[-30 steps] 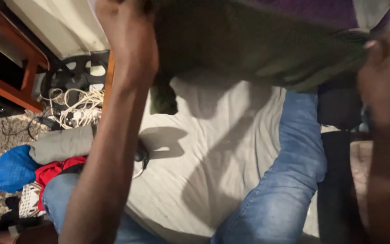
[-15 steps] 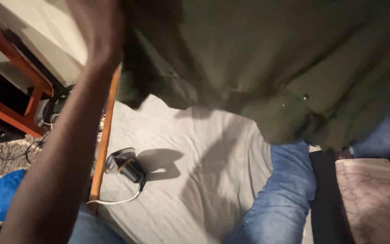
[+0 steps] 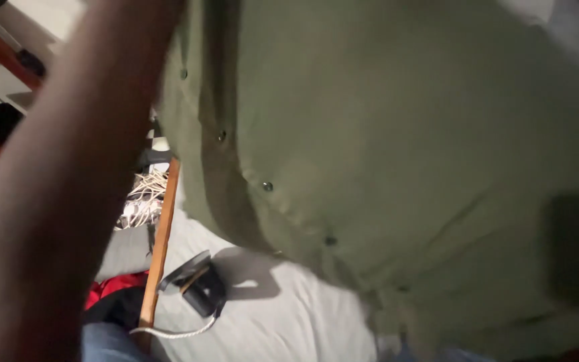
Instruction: The person is ironing a green button-up shirt on the surface of a bed.
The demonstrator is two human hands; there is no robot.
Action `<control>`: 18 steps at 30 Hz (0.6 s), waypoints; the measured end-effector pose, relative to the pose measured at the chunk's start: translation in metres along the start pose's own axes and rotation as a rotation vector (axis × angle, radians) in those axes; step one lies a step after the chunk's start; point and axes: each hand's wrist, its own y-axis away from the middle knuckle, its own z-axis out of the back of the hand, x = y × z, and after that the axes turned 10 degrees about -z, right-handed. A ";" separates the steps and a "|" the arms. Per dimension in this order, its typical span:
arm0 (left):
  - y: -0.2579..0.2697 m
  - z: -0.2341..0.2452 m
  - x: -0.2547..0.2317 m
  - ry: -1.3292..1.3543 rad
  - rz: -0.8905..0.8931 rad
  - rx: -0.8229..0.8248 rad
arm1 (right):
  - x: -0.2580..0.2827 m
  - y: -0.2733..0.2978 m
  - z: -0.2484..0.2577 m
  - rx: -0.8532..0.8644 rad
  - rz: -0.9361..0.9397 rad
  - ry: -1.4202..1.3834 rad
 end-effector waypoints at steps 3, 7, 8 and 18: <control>0.025 -0.043 0.053 0.000 0.028 -0.002 | -0.118 -0.106 0.009 -0.058 0.136 0.256; 0.026 -0.115 0.076 0.035 0.073 0.001 | -0.174 -0.179 0.031 -0.314 0.400 0.609; 0.028 -0.135 0.077 0.048 0.087 -0.004 | -0.169 -0.187 0.045 -0.527 0.555 0.799; 0.184 -0.203 0.001 0.136 0.407 -0.133 | -0.090 -0.193 0.194 -1.472 0.451 1.534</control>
